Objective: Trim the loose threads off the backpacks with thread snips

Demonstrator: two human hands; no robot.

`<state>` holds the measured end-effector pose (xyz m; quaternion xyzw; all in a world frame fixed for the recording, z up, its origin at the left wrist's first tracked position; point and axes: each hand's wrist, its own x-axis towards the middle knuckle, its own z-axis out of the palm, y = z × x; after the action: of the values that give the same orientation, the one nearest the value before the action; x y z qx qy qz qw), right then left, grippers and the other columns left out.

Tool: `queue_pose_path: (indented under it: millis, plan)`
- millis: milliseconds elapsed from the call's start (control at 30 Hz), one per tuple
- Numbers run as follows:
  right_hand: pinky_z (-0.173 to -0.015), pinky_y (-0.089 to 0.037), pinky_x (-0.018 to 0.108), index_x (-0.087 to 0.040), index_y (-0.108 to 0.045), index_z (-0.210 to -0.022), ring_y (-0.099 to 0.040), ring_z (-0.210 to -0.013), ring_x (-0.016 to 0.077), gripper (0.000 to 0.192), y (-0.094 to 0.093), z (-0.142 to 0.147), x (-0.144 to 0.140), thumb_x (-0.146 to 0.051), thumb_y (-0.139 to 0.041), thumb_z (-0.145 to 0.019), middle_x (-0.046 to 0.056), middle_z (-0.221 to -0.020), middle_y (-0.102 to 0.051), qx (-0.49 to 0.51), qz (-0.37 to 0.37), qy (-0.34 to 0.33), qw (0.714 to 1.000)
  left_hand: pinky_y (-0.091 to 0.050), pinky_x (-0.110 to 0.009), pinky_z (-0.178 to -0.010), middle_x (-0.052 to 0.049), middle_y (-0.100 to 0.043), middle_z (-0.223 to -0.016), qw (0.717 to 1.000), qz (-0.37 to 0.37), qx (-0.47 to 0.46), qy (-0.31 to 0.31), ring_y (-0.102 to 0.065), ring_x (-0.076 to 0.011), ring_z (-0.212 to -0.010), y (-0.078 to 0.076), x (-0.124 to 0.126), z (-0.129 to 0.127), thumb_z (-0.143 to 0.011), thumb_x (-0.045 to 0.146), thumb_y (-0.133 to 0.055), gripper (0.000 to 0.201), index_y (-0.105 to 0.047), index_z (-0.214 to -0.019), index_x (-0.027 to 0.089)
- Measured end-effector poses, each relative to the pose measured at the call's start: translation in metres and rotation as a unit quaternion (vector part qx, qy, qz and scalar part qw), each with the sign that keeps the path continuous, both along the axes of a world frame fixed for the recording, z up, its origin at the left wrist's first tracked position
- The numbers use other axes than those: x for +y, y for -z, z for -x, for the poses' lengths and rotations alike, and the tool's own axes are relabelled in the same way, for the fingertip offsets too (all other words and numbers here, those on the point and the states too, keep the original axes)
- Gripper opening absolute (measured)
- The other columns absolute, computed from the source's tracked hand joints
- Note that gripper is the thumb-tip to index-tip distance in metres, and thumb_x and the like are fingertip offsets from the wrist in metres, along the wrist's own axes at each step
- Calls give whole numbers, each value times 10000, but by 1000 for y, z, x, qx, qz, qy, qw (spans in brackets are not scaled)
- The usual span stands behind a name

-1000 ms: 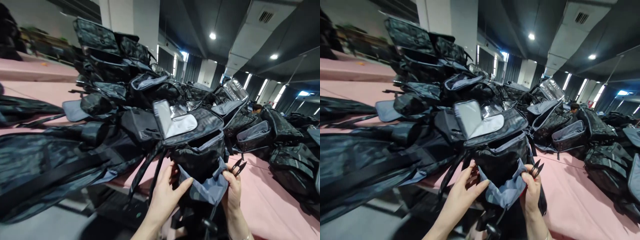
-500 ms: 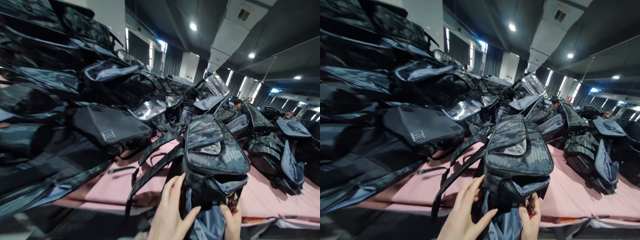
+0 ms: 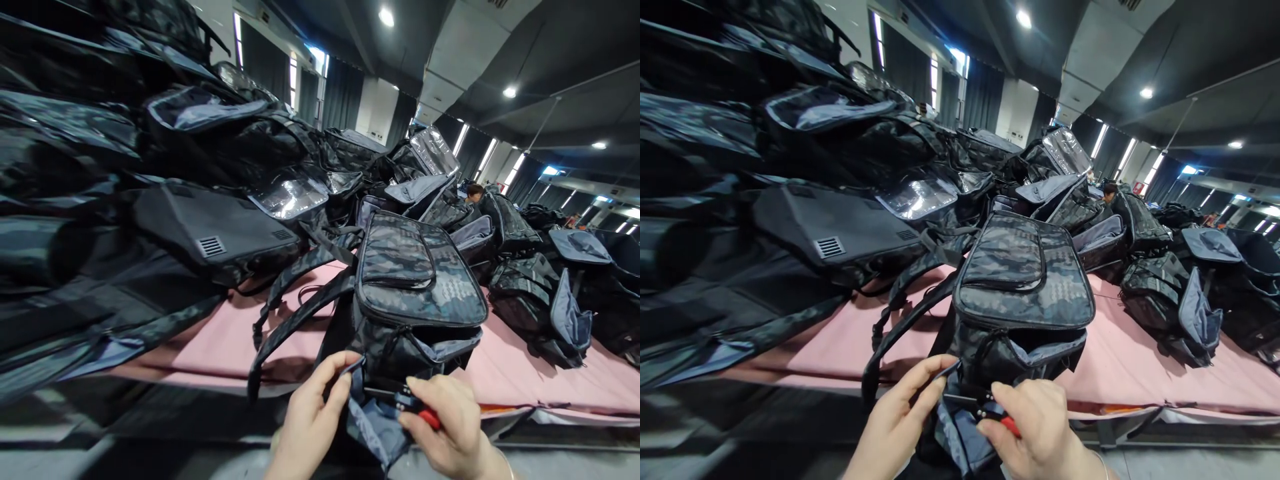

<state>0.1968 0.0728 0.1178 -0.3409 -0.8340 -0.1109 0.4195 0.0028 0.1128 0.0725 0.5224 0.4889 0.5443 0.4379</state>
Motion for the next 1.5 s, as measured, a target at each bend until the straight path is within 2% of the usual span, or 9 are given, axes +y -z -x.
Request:
queue_pose_path:
  millis: [100, 300, 633, 833, 1000, 1133, 1300, 1433, 1500]
  plan:
    - [-445, -349, 257, -125, -522, -1121, -502, -510, 141, 262, -2, 7, 12, -231, -498, -882, 24, -622, -564, -84, -10, 2, 996, -455, -276, -692, -28, -659, -799, 997, 36, -59, 30, -577, -193, -738, 2, 7, 5, -694, 357, -525, 243, -660, -821, 200]
    - [-467, -363, 262, -101, -523, -1103, -514, -532, 139, 242, 9, 8, 14, -210, -478, -892, 29, -650, -568, -133, 16, 13, 991, -407, -251, -610, -16, -607, -707, 978, 106, -156, 89, -509, -150, -649, -2, 15, 11, -636, 309, -569, 212, -656, -766, 165]
    - [-485, -399, 261, -106, -526, -1122, -537, -538, 139, 268, 17, 10, 19, -229, -484, -888, 34, -671, -588, -139, 22, 6, 990, -416, -242, -607, -16, -608, -713, 981, 97, -147, 81, -524, -154, -664, -9, 13, 11, -618, 310, -563, 202, -666, -735, 181]
    - [-485, -381, 261, -108, -528, -1112, -523, -534, 133, 244, 14, 13, 21, -214, -471, -900, 39, -662, -588, -149, 35, -3, 988, -422, -236, -605, -15, -611, -710, 983, 87, -141, 74, -529, -149, -658, -9, 13, 11, -618, 306, -570, 198, -666, -732, 176]
    - [-500, -422, 255, -170, -534, -1078, -556, -539, 137, 240, 16, 0, 10, -246, -548, -851, 27, -680, -622, -15, 33, -32, 999, -398, -221, -525, 5, -579, -643, 970, 125, -174, 114, -498, -128, -568, -11, 7, 10, -622, 351, -624, 224, -648, -763, 179]
    - [-590, -487, 316, -194, -547, -1070, -611, -680, 194, 281, 37, -30, -1, -370, -502, -856, 77, -817, -641, 143, 27, 23, 989, -392, -224, -473, 22, -547, -563, 971, 142, -176, 82, -500, -141, -531, -8, 1, 10, -573, 406, -693, 309, -652, -791, 191]
    - [-508, -423, 261, -190, -507, -1015, -475, -550, 127, 308, 70, -52, -2, -444, -367, -911, 4, -680, -492, 394, 56, 76, 914, -391, -229, -441, 34, -499, -495, 973, 155, -154, 77, -485, -149, -498, 7, -2, 14, -546, 493, -737, 478, -658, -917, 203]
    - [-536, -426, 247, -179, -487, -1002, -459, -581, 115, 382, 91, -54, -3, -527, -376, -889, -1, -714, -459, 472, 102, 112, 868, -457, -263, -528, -11, -581, -622, 974, 150, -152, 71, -536, -185, -603, 23, -3, 17, -590, 646, -647, 556, -650, -905, 188]
    - [-544, -431, 238, -178, -494, -985, -474, -596, 115, 381, 105, -57, -4, -534, -425, -868, 3, -735, -474, 488, 129, 136, 853, -490, -285, -642, -34, -621, -699, 981, 138, -126, 55, -573, -213, -702, 39, -1, 18, -616, 672, -604, 538, -652, -838, 184]
